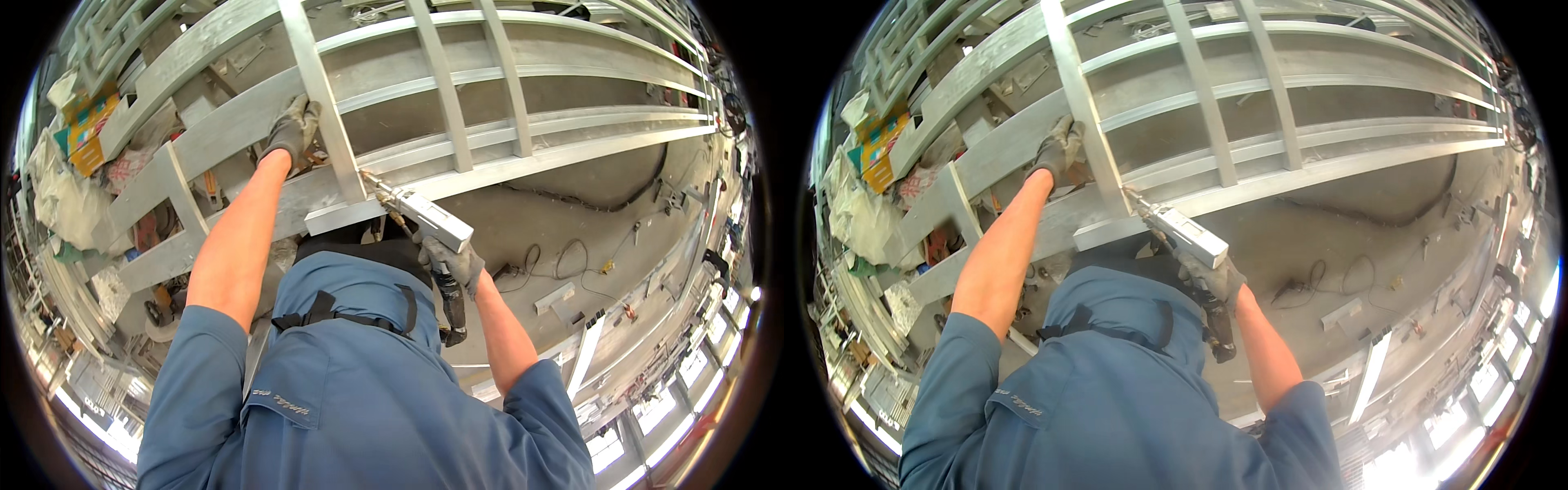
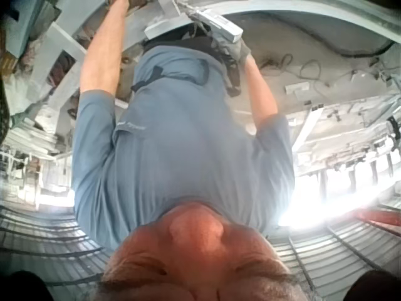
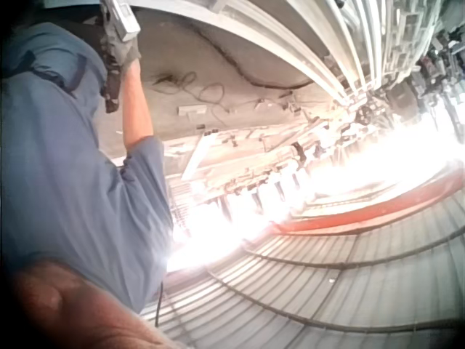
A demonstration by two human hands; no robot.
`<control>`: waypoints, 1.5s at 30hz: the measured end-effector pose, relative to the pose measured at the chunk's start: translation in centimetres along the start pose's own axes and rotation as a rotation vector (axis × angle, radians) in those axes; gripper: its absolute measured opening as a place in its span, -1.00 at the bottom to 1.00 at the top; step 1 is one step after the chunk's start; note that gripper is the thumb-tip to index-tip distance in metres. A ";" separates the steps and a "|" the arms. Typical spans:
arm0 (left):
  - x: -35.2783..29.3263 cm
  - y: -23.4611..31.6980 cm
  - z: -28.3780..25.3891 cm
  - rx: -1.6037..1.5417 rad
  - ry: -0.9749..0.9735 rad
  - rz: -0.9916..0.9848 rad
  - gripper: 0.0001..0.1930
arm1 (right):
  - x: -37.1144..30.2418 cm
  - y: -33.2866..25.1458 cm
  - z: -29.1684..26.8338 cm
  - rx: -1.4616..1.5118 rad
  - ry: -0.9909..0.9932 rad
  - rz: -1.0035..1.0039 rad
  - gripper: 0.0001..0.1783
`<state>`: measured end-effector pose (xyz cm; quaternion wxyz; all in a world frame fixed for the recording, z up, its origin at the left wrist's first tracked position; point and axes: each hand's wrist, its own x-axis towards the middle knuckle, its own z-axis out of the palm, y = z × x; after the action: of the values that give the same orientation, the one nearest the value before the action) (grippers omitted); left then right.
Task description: The person welds joints on a large white metal frame using a handheld welding gun, then flips the frame to access the underside and continues welding. The person also uses an angle grinder to smooth welds on the frame.
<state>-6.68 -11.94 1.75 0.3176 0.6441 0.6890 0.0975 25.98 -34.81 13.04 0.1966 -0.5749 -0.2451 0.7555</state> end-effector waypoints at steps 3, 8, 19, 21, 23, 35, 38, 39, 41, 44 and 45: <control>0.1 -0.3 0.4 0.029 -0.014 -0.037 -0.55 | -0.2 -0.4 0.2 0.058 0.007 -0.039 -0.56; -0.2 -2.2 0.9 0.062 0.057 -0.008 -0.56 | -0.5 -0.9 0.2 -0.006 0.001 0.085 -0.64; -1.0 1.8 -1.2 -0.030 0.005 -0.088 -0.65 | -0.7 -0.8 0.1 -0.070 -0.001 0.032 -0.54; -0.9 1.9 -1.2 -0.018 -0.030 -0.115 -0.64 | -1.0 -1.1 0.2 -0.079 0.004 0.051 -0.53; -0.8 2.2 -1.3 0.017 -0.027 -0.089 -0.61 | -1.0 -0.7 0.1 -0.087 0.004 0.060 -0.53; -1.4 1.9 -1.5 0.016 0.007 -0.079 -0.61 | -4.3 -0.4 1.5 -0.210 0.107 -0.032 -0.47; -1.7 2.2 -1.6 0.049 0.013 -0.045 -0.62 | -6.3 0.9 0.7 -0.145 0.181 -0.154 -0.47; -1.6 1.9 -1.6 0.054 0.018 -0.038 -0.62 | -6.5 1.3 -0.2 -0.091 0.170 -0.180 -0.51; -1.0 0.8 -0.8 -0.115 -0.037 -0.169 -0.61 | -7.6 -0.9 -0.3 -0.018 0.210 -0.167 -0.51; -1.1 3.4 -1.9 -0.008 -0.021 -0.174 -0.54 | -8.7 -1.5 -2.3 -0.014 0.314 -0.219 -0.49; -1.3 3.9 -1.8 0.012 0.097 -0.114 -0.52 | -8.5 -1.3 -3.6 0.013 0.324 -0.210 -0.41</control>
<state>-4.54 -12.09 5.68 0.2851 0.6003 0.7396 0.1065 31.72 -38.20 19.61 0.3149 -0.6590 -0.2640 0.6300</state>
